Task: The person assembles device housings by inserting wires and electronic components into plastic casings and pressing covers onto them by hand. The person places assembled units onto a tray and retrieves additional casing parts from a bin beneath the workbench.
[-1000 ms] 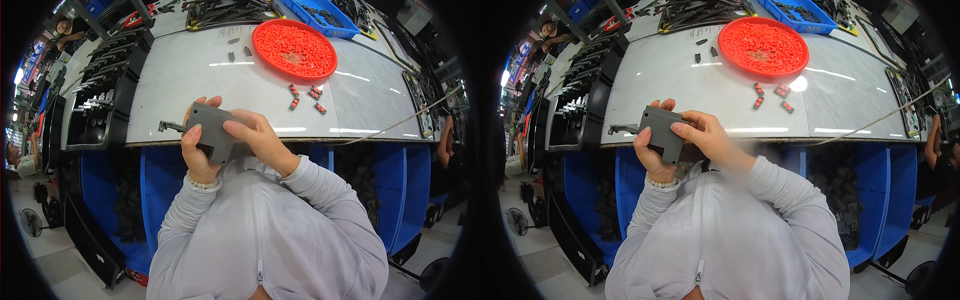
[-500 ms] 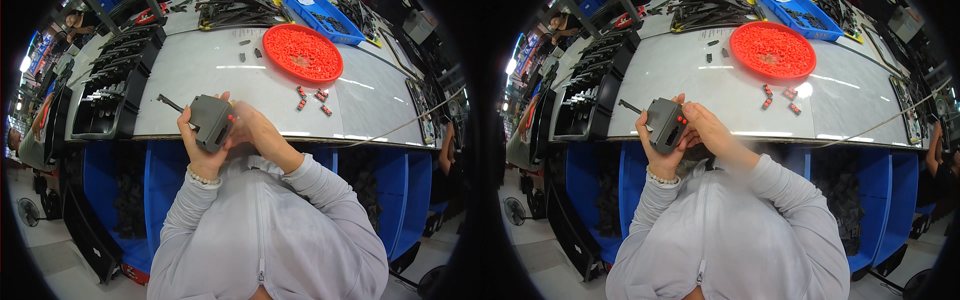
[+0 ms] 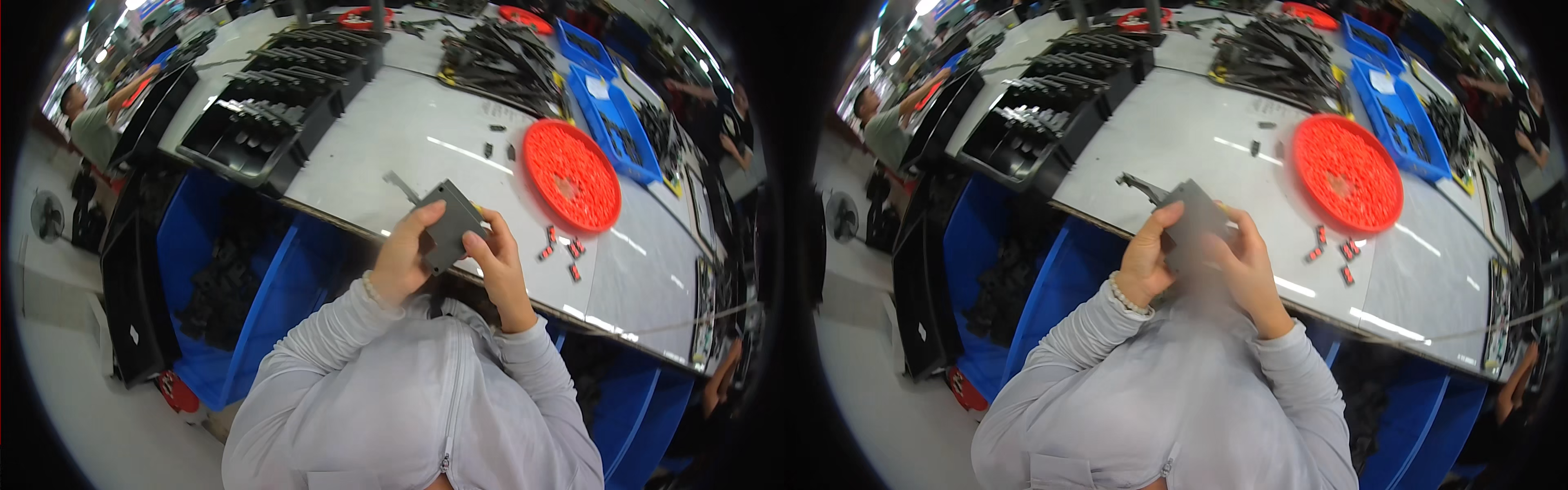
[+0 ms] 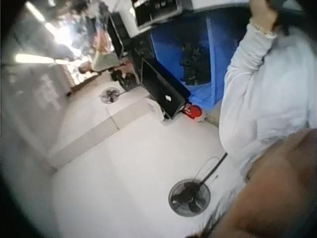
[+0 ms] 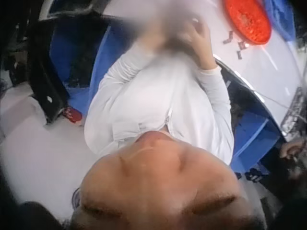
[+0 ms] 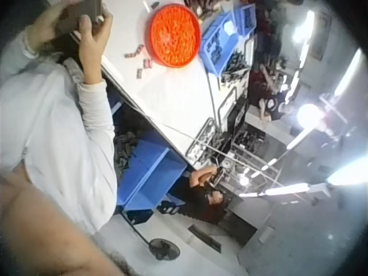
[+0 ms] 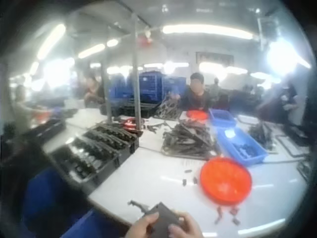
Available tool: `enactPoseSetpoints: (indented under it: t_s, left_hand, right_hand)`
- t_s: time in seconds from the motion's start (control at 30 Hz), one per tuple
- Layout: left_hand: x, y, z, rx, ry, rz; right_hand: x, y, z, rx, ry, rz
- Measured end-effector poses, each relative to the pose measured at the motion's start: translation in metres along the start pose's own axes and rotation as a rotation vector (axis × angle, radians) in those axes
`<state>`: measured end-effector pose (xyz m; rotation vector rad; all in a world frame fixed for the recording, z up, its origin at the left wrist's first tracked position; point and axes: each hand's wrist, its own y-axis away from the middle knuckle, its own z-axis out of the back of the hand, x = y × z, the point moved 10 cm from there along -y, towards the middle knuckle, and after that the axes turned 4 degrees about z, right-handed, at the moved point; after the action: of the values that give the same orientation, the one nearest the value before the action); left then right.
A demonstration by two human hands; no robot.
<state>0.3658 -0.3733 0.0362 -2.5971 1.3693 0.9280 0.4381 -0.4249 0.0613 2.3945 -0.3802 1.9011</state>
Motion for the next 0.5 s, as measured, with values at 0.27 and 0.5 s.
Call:
enactPoseSetpoints:
  t_s: [0.27,0.5]
  left_hand:
    - [-0.073,0.029,-0.009,0.012,-0.307,-0.233]
    - [-0.325,0.125,0.039,-0.635,-0.94,-1.108]
  right_hand:
    - [0.005,-0.015,-0.039,0.244,-0.011,0.088]
    - [-0.017,-0.035,-0.011,0.21,0.407,0.168]
